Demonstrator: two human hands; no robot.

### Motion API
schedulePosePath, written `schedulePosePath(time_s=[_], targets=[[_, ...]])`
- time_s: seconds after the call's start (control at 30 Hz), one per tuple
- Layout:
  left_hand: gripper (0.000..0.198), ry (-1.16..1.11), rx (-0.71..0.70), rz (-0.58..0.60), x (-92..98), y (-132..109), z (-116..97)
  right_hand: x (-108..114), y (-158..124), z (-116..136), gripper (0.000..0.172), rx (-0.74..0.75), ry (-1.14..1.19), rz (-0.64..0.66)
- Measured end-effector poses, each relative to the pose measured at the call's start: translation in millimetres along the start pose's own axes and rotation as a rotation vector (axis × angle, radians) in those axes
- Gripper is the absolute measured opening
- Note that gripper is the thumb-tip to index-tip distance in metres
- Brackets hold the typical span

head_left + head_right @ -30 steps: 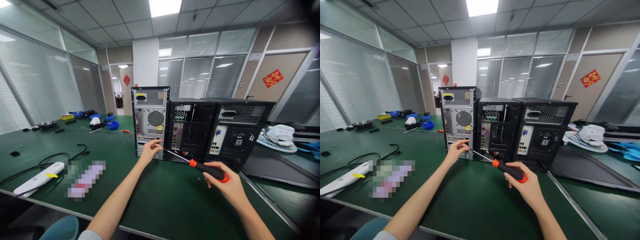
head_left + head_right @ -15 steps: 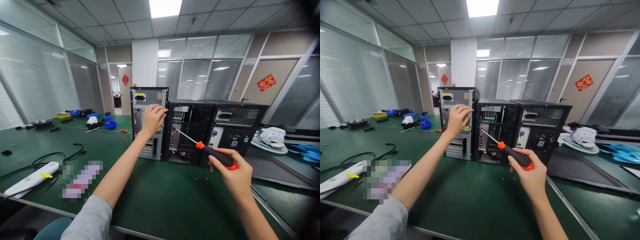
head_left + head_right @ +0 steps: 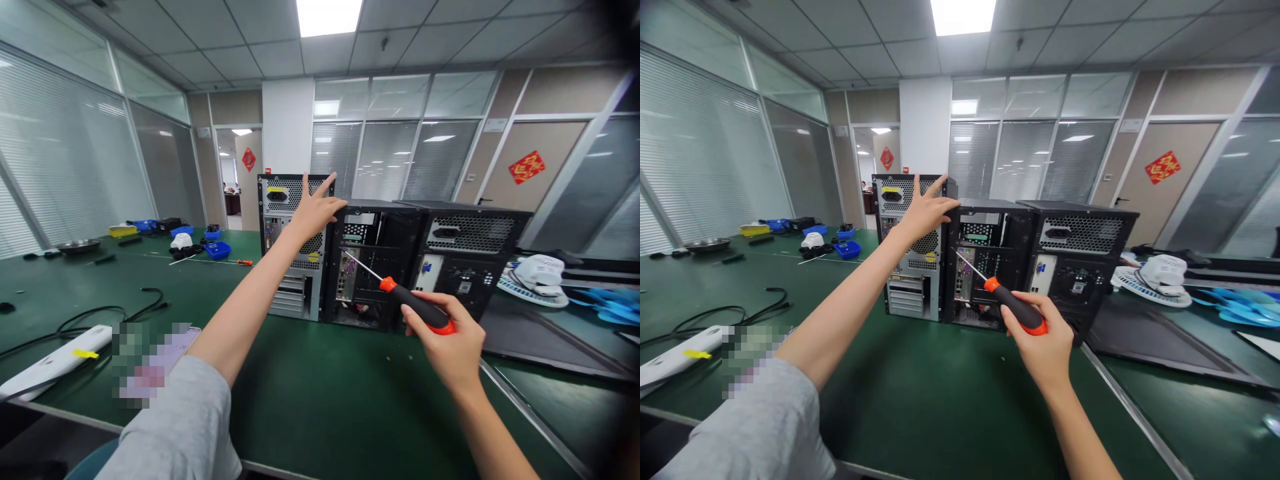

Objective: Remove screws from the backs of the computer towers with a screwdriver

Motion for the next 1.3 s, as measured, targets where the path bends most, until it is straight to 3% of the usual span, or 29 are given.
schedulePosePath(time_s=[0.2,0.4,0.83,1.3], targets=[[0.027,-0.005,-0.017,0.046,-1.3,10,3,-5,6,-2,0.029,0.044,-0.084,-0.028],[0.022,-0.021,-0.034,-0.012,-10.7,9,8,-8,8,-6,0.027,0.122,-0.136,-0.037],[0.028,-0.045,-0.128,0.005,-6.5,18,22,-20,15,5,0.02,0.422,-0.26,-0.057],[0.027,-0.052,-0.106,0.031,-10.3,18,25,-26,19,9,0.02,0.505,-0.328,-0.06]])
Point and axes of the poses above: each hand's wrist, its own y-axis towards the middle knuckle, its own x-axis out of the back of the hand, z = x × y, the point moved 1 cm from there along y, towards the middle knuckle, and after that the axes turned 4 degrees about x, right-handed, at the moved point
